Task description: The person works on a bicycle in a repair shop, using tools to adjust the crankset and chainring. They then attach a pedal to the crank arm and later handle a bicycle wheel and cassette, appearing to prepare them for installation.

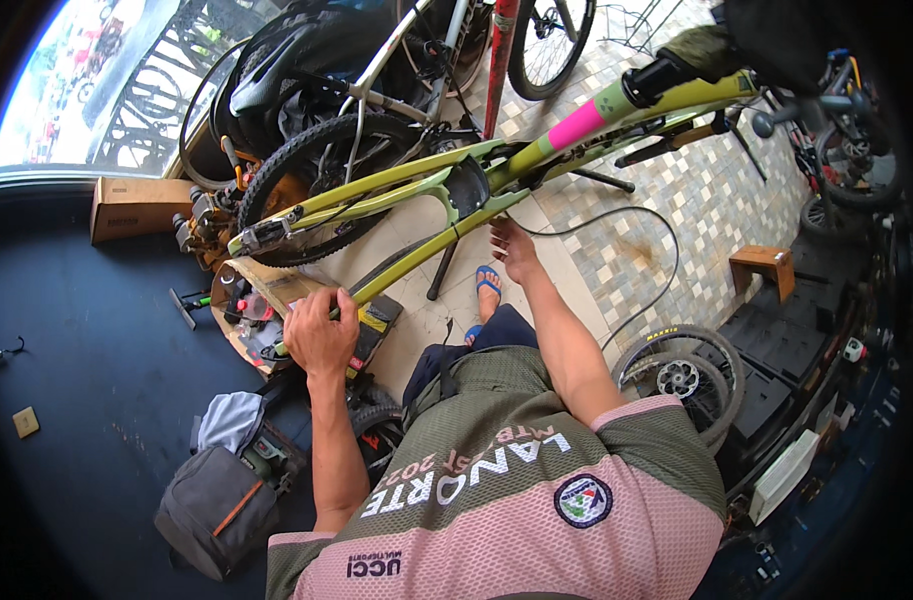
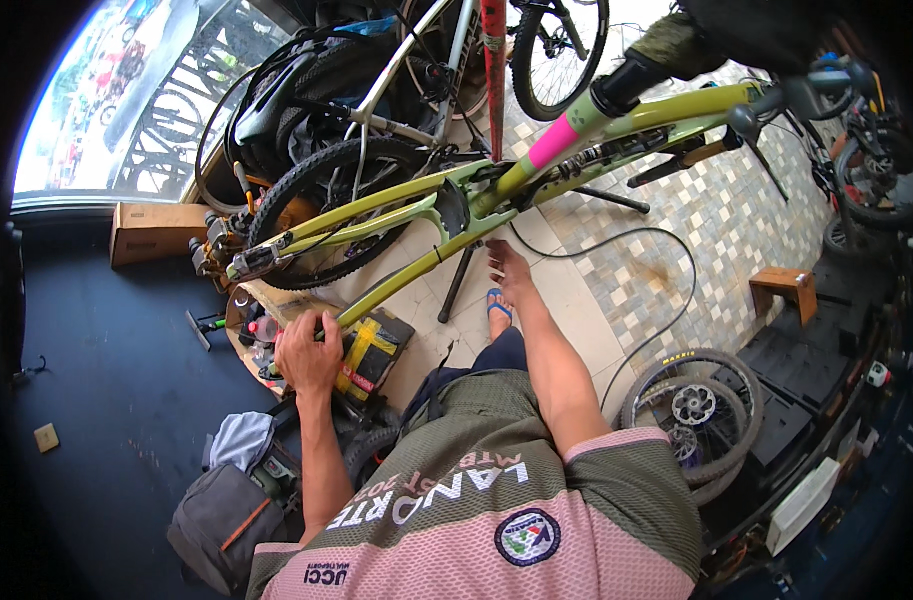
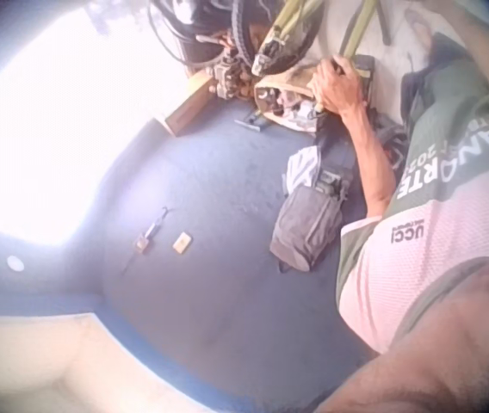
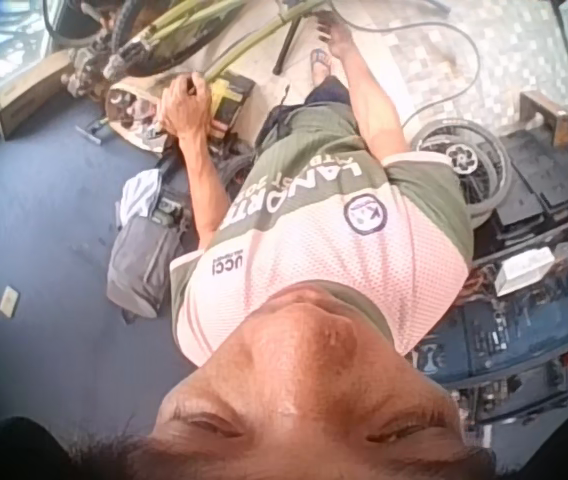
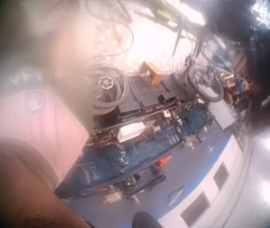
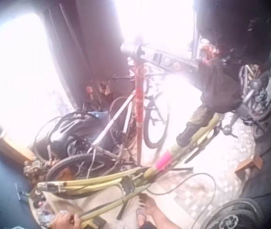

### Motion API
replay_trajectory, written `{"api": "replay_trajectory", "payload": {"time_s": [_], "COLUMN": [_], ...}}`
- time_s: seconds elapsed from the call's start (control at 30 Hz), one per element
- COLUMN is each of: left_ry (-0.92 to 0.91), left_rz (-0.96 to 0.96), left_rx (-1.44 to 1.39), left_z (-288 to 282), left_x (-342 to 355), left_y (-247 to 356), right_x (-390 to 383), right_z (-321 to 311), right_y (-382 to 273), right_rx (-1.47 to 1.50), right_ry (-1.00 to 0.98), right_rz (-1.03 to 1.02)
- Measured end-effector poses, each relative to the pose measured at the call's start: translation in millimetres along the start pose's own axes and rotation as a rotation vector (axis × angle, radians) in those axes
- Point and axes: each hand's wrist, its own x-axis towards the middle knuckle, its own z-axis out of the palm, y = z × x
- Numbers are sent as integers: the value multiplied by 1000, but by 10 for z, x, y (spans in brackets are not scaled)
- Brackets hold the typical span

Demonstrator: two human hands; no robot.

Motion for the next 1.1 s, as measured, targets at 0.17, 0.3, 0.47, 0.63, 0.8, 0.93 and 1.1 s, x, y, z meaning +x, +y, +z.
{"api": "replay_trajectory", "payload": {"time_s": [0.17,0.3,0.47,0.63,0.8,0.93,1.1], "left_ry": [-2,64,89,145,54,-128,-315], "left_rz": [10,80,191,331,572,867,1033], "left_rx": [26,17,-107,-331,-681,-820,-919], "left_z": [-14,88,114,-44,-256,-175,-339], "left_x": [-26,-15,-112,-214,-524,-1002,-1748], "left_y": [-52,-100,-225,-29,783,1523,2354], "right_x": [-575,-1351,-2596,-3745,-4656,-5205,-6222], "right_z": [-500,-1224,-1993,-2667,-2640,-3039,-3552], "right_y": [-45,375,1495,3209,3873,4485,4555], "right_rx": [-119,-168,-139,-176,-100,-11,65], "right_ry": [194,374,658,961,1206,1464,1801], "right_rz": [-83,-141,-206,-81,-17,-80,-471]}}
